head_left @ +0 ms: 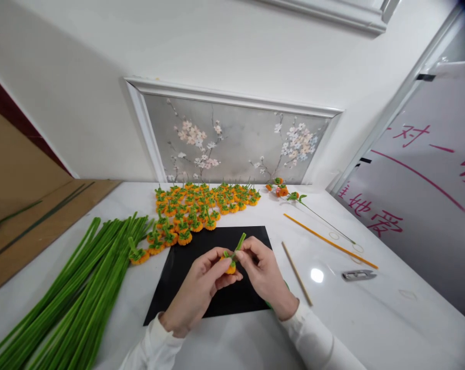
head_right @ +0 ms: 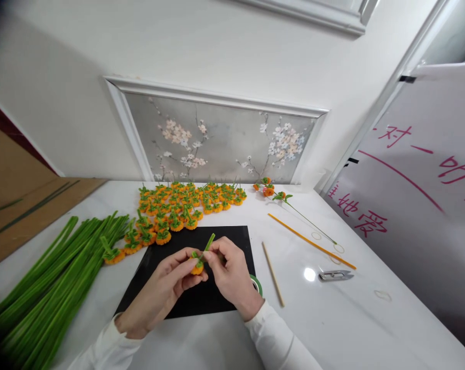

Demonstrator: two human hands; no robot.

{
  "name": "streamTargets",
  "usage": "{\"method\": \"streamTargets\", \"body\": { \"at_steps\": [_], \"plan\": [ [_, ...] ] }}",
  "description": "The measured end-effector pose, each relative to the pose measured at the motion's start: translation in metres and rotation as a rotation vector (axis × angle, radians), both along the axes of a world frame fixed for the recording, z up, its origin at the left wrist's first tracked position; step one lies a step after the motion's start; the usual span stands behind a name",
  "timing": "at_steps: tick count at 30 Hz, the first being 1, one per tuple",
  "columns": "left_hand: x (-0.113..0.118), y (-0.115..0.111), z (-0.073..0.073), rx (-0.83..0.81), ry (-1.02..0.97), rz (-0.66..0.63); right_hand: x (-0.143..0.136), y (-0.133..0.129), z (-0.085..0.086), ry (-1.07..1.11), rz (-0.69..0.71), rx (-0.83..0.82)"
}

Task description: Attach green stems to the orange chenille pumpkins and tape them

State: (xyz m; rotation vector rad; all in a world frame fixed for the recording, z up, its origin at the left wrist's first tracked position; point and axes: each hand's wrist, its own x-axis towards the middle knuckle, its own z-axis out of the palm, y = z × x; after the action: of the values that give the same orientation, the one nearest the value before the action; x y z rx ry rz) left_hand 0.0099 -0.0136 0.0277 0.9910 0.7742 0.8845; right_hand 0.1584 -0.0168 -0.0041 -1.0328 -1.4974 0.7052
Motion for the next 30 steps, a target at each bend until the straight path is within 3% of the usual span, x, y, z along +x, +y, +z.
{"method": "streamTargets", "body": {
  "at_steps": [11, 18, 27, 30],
  "plan": [
    [-0.0028, 0.0026, -0.0061, -0.282, -0.237, 0.006, -0.0003, -0.0006, 0.0029, 0.040, 0.032, 0.072],
    [-0.0018, 0.0012, 0.0002, -0.503, -0.358, -0.029, 0.0004, -0.0015, 0.0011, 0.121, 0.130, 0.001],
    [-0.0080, 0.0029, -0.0028, -0.543, -0.478, -0.074, 0.0011, -0.0033, 0.0089, 0.008, 0.068, 0.129],
    [-0.0087, 0.0021, -0.0012, -0.486, -0.416, -0.089, 0.0012, -0.0039, 0.0099, -0.039, 0.059, 0.183]
  ]
}}
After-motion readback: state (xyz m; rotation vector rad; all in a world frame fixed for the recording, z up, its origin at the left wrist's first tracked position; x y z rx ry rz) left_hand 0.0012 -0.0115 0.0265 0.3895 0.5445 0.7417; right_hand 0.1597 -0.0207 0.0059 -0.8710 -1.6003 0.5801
